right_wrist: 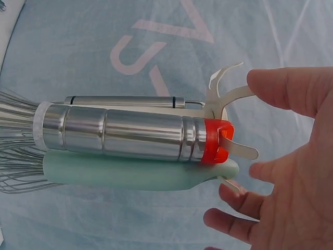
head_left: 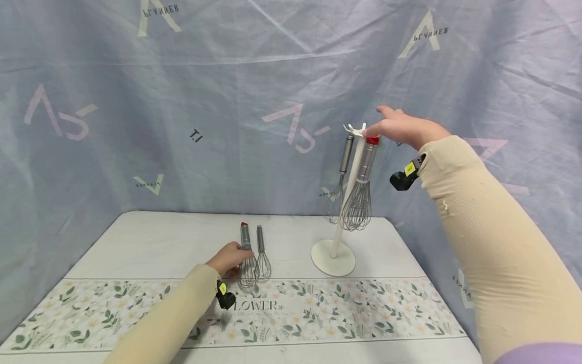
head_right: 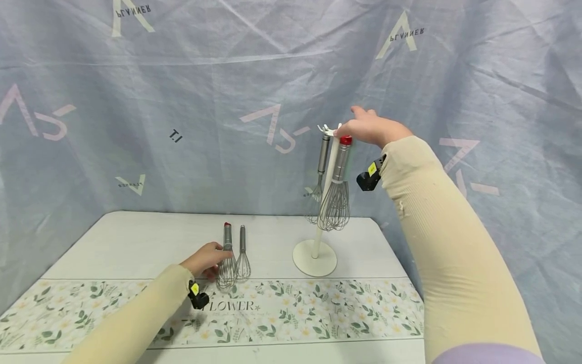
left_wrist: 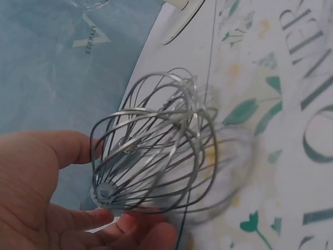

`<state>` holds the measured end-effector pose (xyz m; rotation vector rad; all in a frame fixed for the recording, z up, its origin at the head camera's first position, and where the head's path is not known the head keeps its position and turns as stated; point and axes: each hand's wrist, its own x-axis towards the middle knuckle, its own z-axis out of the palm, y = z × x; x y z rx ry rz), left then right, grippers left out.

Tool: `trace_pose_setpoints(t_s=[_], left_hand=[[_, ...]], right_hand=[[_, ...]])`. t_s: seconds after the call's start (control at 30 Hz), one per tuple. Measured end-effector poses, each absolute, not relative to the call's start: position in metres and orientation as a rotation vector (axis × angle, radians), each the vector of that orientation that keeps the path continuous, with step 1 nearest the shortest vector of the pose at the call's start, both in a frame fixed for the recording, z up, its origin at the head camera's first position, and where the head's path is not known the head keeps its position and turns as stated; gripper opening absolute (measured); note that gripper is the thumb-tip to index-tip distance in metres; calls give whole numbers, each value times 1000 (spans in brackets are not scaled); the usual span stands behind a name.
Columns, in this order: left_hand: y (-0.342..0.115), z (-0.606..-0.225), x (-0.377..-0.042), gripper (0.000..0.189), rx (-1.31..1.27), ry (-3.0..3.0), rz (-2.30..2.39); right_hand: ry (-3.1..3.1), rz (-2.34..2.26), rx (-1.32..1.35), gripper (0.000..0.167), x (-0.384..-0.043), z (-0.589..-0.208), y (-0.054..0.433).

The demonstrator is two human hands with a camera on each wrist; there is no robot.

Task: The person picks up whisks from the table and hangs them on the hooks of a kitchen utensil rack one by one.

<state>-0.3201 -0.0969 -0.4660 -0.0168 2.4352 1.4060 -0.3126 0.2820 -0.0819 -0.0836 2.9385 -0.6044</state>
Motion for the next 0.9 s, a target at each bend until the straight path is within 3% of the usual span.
trace_pose_setpoints(t_s=[0.3,0.7,0.9], left_hand=[[-97,-468,-324,45,-41,2394,1462],[-114,-476,-333,57,-14,2199,1598],[-125,-474,-334,54,-36,2137,1631]], right_hand=[[2865,-759,-195,91,-317,-86,284],[2870,-777,-185,91,-317,-88,286],[2868,-785,-199,92,-319,-89,283]])
